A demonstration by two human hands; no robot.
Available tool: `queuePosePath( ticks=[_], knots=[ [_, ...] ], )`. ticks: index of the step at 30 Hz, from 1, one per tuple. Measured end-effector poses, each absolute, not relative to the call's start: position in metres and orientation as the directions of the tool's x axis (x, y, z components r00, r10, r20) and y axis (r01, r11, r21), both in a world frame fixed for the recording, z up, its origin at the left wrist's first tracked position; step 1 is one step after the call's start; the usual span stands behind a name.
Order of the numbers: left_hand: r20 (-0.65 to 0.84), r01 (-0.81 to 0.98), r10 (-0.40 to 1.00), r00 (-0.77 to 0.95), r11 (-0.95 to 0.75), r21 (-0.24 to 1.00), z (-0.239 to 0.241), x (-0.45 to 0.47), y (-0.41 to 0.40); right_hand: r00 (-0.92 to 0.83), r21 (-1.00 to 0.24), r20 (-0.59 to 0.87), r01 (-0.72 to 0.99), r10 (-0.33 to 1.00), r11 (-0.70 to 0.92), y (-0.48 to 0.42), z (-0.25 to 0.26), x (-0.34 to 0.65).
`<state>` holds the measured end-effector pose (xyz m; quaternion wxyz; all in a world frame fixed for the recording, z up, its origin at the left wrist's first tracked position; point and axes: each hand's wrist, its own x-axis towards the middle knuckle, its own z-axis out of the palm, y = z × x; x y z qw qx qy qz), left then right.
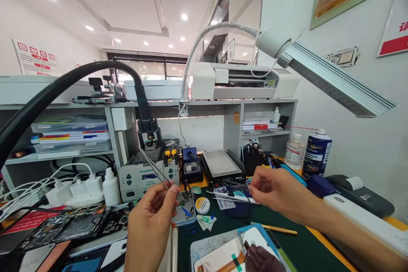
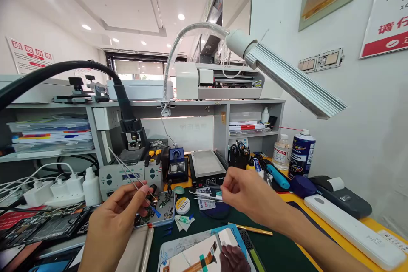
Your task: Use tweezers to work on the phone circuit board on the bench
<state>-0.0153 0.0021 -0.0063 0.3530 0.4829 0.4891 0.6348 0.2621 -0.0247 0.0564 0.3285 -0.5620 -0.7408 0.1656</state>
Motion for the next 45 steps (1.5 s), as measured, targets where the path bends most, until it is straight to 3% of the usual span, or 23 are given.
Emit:
queuePosePath(
  ticks=[4,6,9,13,23,31,33,37,41,45],
  knots=[
    [0.258,0.039,0.921,-0.29,-0.258,0.965,-0.006,-0.017,0.002,0.014,-0.599,0.444,0.748,0.896,0.285,-0.052,0.065,0.282],
    [0.275,0.058,0.916,-0.291,-0.27,0.961,-0.005,-0.017,0.002,0.052,-0.587,0.448,0.77,0.893,0.25,-0.06,0.062,0.284],
    [0.288,0.084,0.921,-0.261,-0.276,0.958,-0.006,-0.015,0.003,-0.163,-0.546,0.184,0.803,0.969,0.239,-0.049,0.051,0.27],
    [0.286,0.079,0.938,-0.195,-0.276,0.958,-0.011,-0.011,0.005,-0.266,-0.552,0.054,0.795,0.962,0.251,-0.007,0.041,0.249],
    [0.248,0.03,0.966,-0.072,-0.246,0.969,-0.016,0.0,0.001,-0.308,-0.613,-0.015,0.754,0.951,0.235,0.018,-0.001,0.248],
    [0.167,-0.069,0.984,-0.065,-0.171,0.983,-0.016,0.017,-0.005,-0.252,-0.68,0.11,0.686,0.962,0.257,-0.011,0.006,0.258],
    [0.146,-0.062,0.985,-0.094,-0.152,0.986,-0.016,0.017,-0.007,-0.202,-0.69,0.231,0.655,0.952,0.307,-0.024,0.007,0.257],
    [0.125,-0.06,0.973,-0.192,-0.139,0.988,-0.017,0.017,-0.008,-0.262,-0.489,0.598,0.63,0.758,0.603,-0.04,-0.001,0.248],
    [0.132,-0.051,0.959,-0.252,-0.149,0.988,-0.019,0.017,-0.01,-0.373,-0.399,0.68,0.535,0.632,0.745,-0.039,-0.009,0.244],
    [0.164,-0.018,0.95,-0.265,-0.175,0.984,-0.018,0.018,-0.011,-0.398,-0.392,0.687,0.501,0.608,0.771,-0.036,-0.015,0.244]
  ],
)
